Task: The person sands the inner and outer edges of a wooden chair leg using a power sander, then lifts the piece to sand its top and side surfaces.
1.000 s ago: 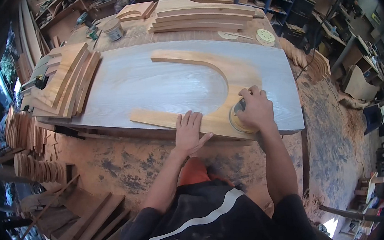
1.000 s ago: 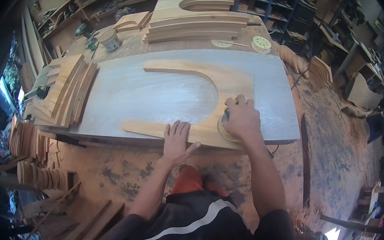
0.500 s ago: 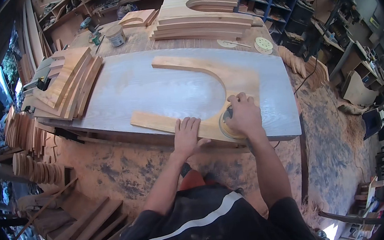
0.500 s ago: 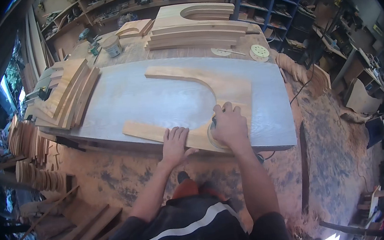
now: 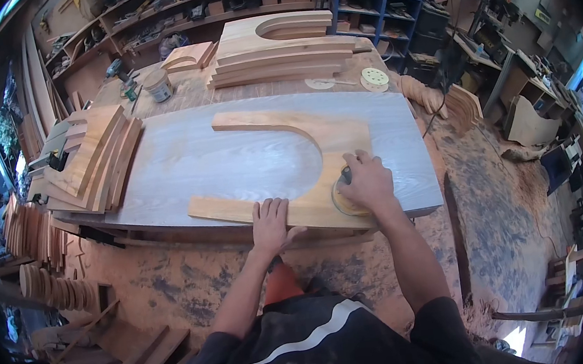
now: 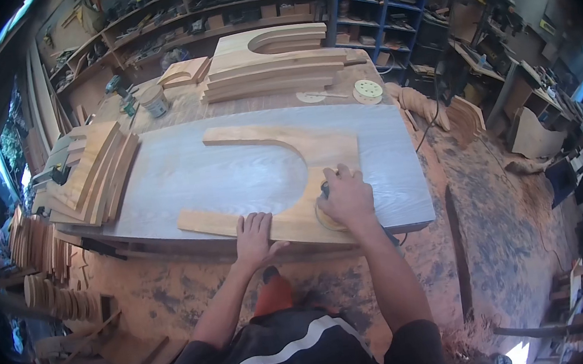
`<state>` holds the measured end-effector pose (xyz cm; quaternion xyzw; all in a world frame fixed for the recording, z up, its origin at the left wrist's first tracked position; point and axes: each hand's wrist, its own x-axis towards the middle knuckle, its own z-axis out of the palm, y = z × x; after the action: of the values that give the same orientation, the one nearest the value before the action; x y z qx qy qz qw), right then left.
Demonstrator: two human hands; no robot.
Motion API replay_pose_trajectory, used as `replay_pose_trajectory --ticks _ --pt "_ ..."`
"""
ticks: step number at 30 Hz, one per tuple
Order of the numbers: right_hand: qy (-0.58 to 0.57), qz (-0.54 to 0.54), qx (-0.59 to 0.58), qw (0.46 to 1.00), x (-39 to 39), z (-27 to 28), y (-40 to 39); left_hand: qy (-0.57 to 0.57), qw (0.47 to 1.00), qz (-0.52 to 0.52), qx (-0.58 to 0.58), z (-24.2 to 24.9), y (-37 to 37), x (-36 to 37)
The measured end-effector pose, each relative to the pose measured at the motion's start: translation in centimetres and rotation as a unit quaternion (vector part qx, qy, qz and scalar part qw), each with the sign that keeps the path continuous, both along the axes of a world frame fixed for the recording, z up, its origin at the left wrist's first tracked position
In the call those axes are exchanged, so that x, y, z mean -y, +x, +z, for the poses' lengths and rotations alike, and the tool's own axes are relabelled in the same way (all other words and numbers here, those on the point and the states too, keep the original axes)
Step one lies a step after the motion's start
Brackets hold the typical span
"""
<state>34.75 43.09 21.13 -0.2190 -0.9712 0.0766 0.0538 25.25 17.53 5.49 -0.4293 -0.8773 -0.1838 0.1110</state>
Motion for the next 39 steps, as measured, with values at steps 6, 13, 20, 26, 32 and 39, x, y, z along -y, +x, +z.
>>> replay_pose_trajectory --ticks 6,13,20,26,32,39 --pt "-0.003 -0.017 0.081 0.997 -1.0 1.9 1.2 -0.005 1.0 -0.009 -0.012 1.0 0.8 0.2" --pt "0.003 -0.037 0.041 0.998 -1.0 1.0 1.8 0.008 1.0 -0.011 0.001 1.2 2.4 -0.2" --pt "0.009 -0.039 0.035 0.999 -0.9 0.8 1.1 0.023 1.0 -0.002 -0.001 0.7 3.0 -0.1" --pt "-0.016 -0.034 0.06 0.997 -0.1 0.6 0.0 -0.036 0.997 -0.061 0.028 1.6 1.6 1.8" --pt "-0.011 0.007 0.047 0.999 1.1 0.7 -0.2 -0.061 0.998 -0.009 -0.008 1.5 -0.4 4.9" --pt "-0.023 0.022 0.037 0.999 2.5 1.2 -0.4 -0.035 0.998 0.035 -0.04 0.1 -2.5 7.4"
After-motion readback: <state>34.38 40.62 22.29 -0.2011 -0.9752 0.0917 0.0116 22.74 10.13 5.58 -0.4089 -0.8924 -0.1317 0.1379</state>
